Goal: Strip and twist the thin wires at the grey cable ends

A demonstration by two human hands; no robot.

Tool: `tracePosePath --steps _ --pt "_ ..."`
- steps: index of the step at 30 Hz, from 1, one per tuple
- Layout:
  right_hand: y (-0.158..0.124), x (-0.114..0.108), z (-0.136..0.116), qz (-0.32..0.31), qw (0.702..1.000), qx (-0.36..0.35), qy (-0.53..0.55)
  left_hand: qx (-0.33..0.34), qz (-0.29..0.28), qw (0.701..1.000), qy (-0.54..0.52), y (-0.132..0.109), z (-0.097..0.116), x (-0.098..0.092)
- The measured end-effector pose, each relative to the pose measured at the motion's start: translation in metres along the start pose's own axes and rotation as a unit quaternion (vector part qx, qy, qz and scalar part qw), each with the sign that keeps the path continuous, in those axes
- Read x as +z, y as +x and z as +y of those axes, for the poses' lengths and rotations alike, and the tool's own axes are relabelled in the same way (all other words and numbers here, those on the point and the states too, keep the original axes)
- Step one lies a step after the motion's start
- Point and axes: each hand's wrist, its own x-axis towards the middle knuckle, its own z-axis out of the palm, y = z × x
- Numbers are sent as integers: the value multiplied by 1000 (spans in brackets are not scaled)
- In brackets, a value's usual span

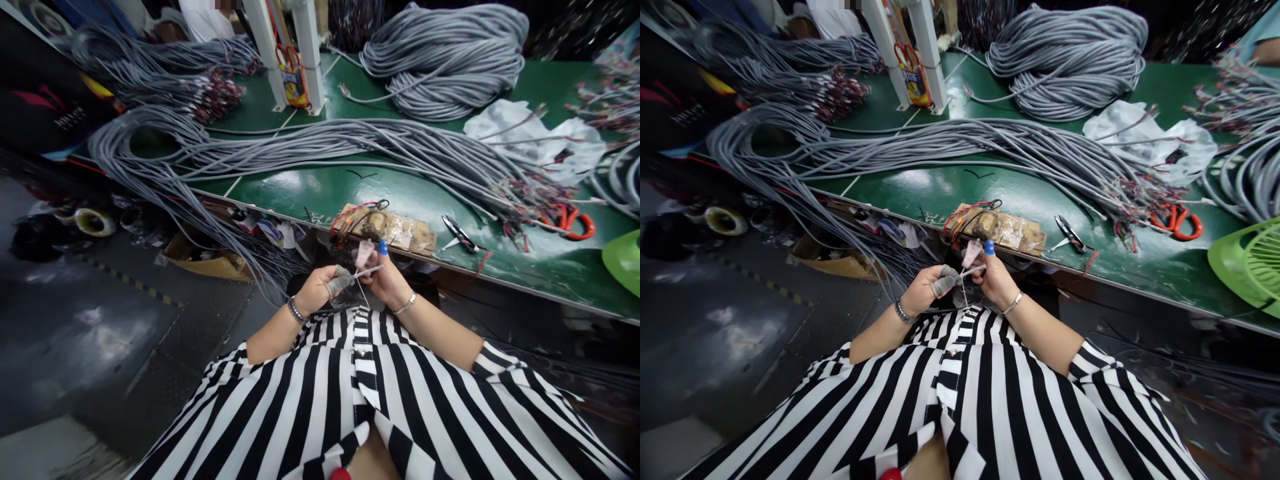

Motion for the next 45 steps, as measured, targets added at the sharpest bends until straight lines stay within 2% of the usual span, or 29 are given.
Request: tracePosePath --steps 6,10,12,15,20,26,29,34,40,45 --pt "-4 -18 3 -4 1000 15 8 -8 -39 999 -14 -20 1 -5" --pt "-6 -26 3 0 1000 19 -12 14 -76 996 39 -41 3 -7" --pt "-8 -27 3 -18 999 21 -25 24 -67 995 66 -50 4 -8" --pt "-11 -23 0 -62 997 30 -42 40 -25 994 94 -56 6 -8" --pt "-14 -12 -13 -112 992 35 -52 68 35 993 93 -42 6 -5" --pt "-12 -4 -19 -85 989 5 -120 56 68 995 44 -14 -1 -1" --pt "-10 -3 -17 -68 991 -10 -119 47 76 996 29 -4 -1 1" --pt "-7 1 -14 -43 997 -1 -68 24 74 997 19 3 -2 5" --pt "-5 5 -13 -7 997 -41 -61 19 49 998 22 8 -10 6" --pt "-4 4 -8 -17 998 -32 -56 16 41 999 11 9 -10 7"
